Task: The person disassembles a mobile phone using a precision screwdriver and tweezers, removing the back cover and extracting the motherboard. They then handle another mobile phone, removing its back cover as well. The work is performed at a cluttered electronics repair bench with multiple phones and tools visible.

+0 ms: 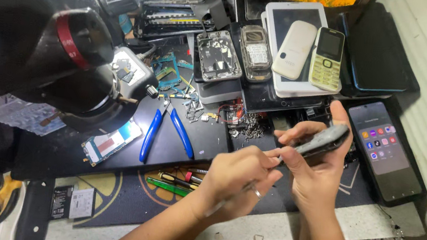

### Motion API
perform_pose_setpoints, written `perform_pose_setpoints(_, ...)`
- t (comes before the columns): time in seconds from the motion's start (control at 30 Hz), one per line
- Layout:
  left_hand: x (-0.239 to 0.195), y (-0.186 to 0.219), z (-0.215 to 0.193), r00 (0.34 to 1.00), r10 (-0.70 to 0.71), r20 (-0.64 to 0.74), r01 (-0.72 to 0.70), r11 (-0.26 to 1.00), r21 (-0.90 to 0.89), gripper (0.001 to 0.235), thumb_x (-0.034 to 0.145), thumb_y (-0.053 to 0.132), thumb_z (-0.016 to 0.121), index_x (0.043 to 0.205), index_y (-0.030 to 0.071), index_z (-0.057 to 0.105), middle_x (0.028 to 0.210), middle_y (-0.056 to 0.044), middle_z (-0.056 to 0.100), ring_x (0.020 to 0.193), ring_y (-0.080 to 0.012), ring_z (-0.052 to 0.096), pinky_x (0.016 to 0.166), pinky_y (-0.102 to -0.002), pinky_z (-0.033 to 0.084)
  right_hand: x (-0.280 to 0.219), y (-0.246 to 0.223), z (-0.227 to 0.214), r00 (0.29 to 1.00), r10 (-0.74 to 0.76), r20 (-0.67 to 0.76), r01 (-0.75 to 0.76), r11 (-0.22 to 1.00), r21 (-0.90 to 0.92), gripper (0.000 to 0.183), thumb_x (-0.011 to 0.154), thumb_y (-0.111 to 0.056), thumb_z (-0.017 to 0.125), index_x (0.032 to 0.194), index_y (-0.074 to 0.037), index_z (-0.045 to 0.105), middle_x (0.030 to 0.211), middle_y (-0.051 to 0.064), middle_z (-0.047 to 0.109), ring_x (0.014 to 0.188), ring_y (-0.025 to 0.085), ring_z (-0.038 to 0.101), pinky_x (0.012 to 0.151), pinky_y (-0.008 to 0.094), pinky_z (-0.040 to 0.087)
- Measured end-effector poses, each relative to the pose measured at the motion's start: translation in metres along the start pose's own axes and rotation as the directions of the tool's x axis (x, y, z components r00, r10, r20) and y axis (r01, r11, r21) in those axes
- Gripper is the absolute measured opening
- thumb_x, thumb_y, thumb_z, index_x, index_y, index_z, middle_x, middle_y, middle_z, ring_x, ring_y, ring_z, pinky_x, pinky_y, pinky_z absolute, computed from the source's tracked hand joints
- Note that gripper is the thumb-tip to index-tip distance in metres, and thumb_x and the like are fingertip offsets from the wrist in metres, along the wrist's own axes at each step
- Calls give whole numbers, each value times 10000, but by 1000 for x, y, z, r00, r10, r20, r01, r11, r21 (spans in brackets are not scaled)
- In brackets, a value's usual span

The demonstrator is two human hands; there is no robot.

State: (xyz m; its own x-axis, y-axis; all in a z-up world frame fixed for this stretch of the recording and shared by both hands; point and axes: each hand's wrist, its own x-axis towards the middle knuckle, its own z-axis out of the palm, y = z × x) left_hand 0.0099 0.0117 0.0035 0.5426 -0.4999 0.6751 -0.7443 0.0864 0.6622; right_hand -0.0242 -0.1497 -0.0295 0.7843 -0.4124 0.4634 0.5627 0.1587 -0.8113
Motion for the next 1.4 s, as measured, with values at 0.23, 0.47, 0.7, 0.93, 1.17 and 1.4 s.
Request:
perform_pose_setpoints(0.23, 1, -3, -11, 973, -225, 53, 231, 954, -194, 222, 896, -31, 784, 833, 8, 575, 858, -110, 698, 801, -228, 752, 742, -300, 590, 6, -8, -9, 977, 159, 139, -165, 986, 31, 812, 841, 86, 767, 1524, -101, 370, 1062, 93, 611, 983, 213, 672, 1093, 537, 555)
perform_pose_setpoints(0.47, 0, -2, -11, 963, -260, 71, 269, 914, -303, 230, 904, -49, 764, 832, 4, 552, 862, -110, 688, 892, -222, 775, 820, -298, 628, 1, -6, -19, 969, 181, 170, -212, 959, 188, 724, 864, 58, 782, 1483, -103, 443, 1064, 83, 619, 1017, 234, 681, 1182, 644, 489)
perform_pose_setpoints(0.7, -1, 5, 0, 1000, -6, -10, 5, 994, -113, 238, 939, -47, 758, 889, 19, 535, 938, -136, 679, 971, -282, 778, 935, -348, 659, 4, -5, -21, 975, 175, 138, -207, 941, 268, 700, 870, 86, 769, 1469, -108, 464, 1080, 117, 636, 1021, 243, 679, 1190, 654, 477)
perform_pose_setpoints(0.93, 9, 20, -15, 998, 17, -55, -24, 992, -124, 198, 954, -66, 721, 888, 8, 549, 980, -159, 725, 1072, -328, 802, 878, -368, 670, 7, -9, -16, 1000, 11, -20, -7, 985, 172, 697, 846, 161, 726, 1428, -111, 456, 1085, 137, 628, 1003, 251, 682, 1195, 619, 482)
perform_pose_setpoints(1.17, 19, 42, -23, 931, 333, -147, -338, 941, -9, 305, 902, -32, 757, 806, 1, 469, 1024, -221, 714, 1057, -395, 769, 962, -522, 644, 2, -11, -1, 981, -189, 51, 195, 956, -217, 627, 835, 134, 742, 1315, -80, 401, 1106, 119, 637, 1024, 223, 689, 1216, 571, 478)
perform_pose_setpoints(1.4, 20, 44, -30, 939, 335, -77, -327, 939, 106, 262, 868, -29, 853, 877, -36, 592, 1003, -155, 705, 1025, -329, 786, 1024, -484, 652, -3, 1, 1, 923, -285, 257, 368, 849, -380, 573, 826, 109, 761, 1257, -93, 443, 1067, 91, 660, 1024, 224, 694, 1211, 571, 464)
